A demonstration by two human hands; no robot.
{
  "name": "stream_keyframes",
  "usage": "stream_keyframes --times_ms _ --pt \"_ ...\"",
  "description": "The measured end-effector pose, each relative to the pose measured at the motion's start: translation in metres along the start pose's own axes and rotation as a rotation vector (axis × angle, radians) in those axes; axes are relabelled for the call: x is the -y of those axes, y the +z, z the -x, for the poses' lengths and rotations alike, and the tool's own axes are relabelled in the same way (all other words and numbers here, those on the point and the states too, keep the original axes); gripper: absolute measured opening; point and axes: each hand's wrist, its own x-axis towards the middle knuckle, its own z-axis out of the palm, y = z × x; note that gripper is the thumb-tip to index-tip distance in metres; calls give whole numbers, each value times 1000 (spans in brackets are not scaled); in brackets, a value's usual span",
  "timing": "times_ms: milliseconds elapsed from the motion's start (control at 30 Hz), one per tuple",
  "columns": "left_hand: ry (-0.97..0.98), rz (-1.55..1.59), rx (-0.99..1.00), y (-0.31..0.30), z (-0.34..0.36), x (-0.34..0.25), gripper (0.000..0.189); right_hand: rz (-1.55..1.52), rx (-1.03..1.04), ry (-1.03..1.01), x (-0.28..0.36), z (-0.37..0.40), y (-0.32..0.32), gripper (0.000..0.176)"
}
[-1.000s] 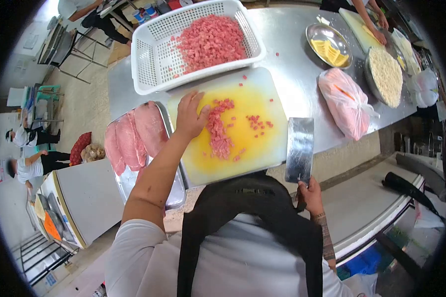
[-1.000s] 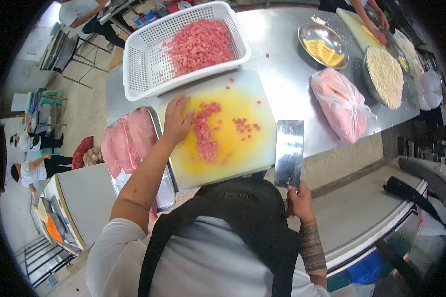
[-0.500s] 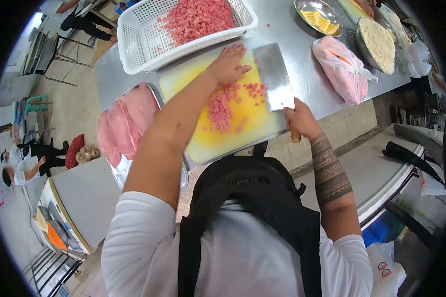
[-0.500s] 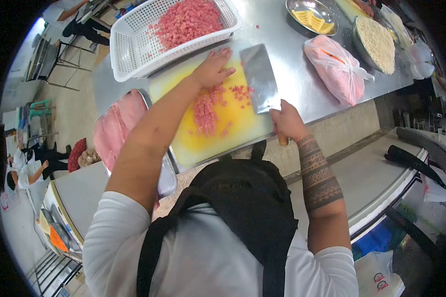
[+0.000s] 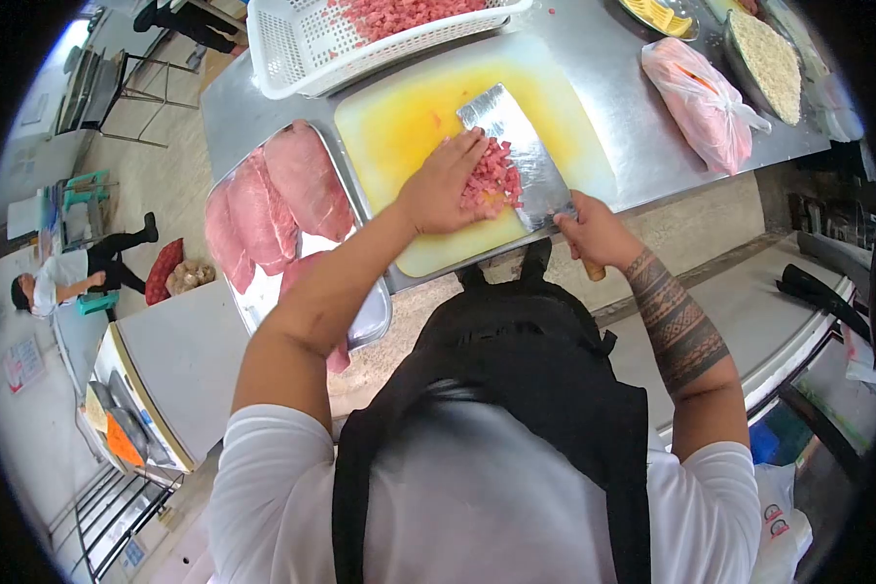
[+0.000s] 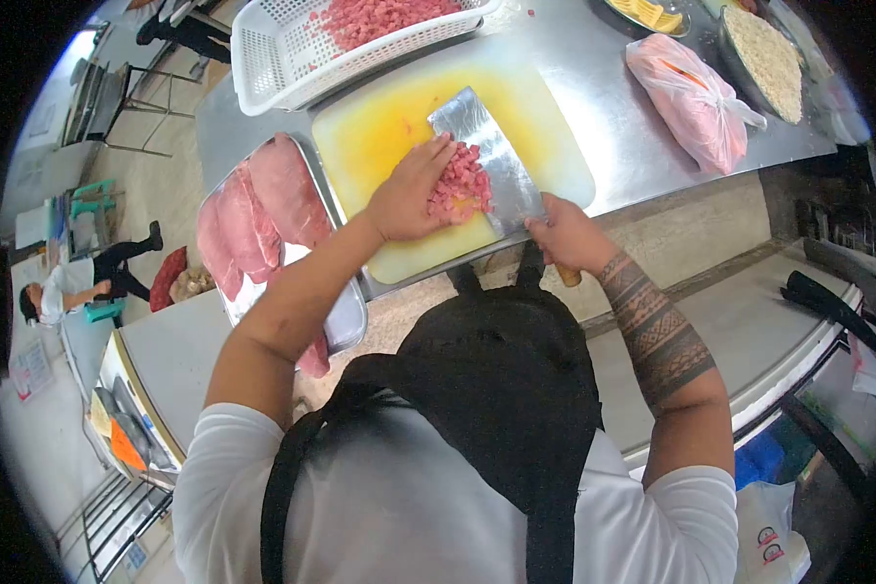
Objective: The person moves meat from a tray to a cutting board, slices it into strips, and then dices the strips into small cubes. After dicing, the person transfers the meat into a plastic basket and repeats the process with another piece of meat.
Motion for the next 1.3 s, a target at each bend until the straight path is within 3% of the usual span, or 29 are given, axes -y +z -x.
stream_keyframes --times_ms 100,233,467,633,767,833,900,1000,1100,1167,1233,1300 --pt "-152 -84 -155 17 20 -42 117 37 -80 -46 -9 -1 38 25" --pt "-330 -178 -309 41 18 -70 106 -32 -135 -40 -3 -10 90 22" --pt "-328 -59 -470 37 19 -61 89 -314 -105 -101 11 -13 139 16" --pt "-219 -43 -640 -5 -6 -61 85 -188 -183 -276 59 -10 119 16" --pt "-9 -242 -919 -90 -98 -16 74 -39 -203 -346 169 -28 48 27" --pt "12 -364 -1010 -135 -144 5 67 -19 -180 -454 186 -57 13 18" --pt "100 -315 -972 -177 -171 2 51 -43 -77 -448 181 -53 -4 17" --pt "4 -525 -709 -172 -189 95 57 -31 -9 -336 122 -36 -11 17" --pt "133 -554 -686 -146 -173 84 30 -116 -107 -166 51 15 16 19" --pt "96 -391 -446 -110 -149 69 23 -287 -199 -138 14 50 35 22" --pt "44 -433 -45 -84 -126 49 21 -451 -275 -82 -29 71 48 25" --pt "99 -287 -57 -47 -109 58 18 -434 -350 -48 -53 90 49 26"
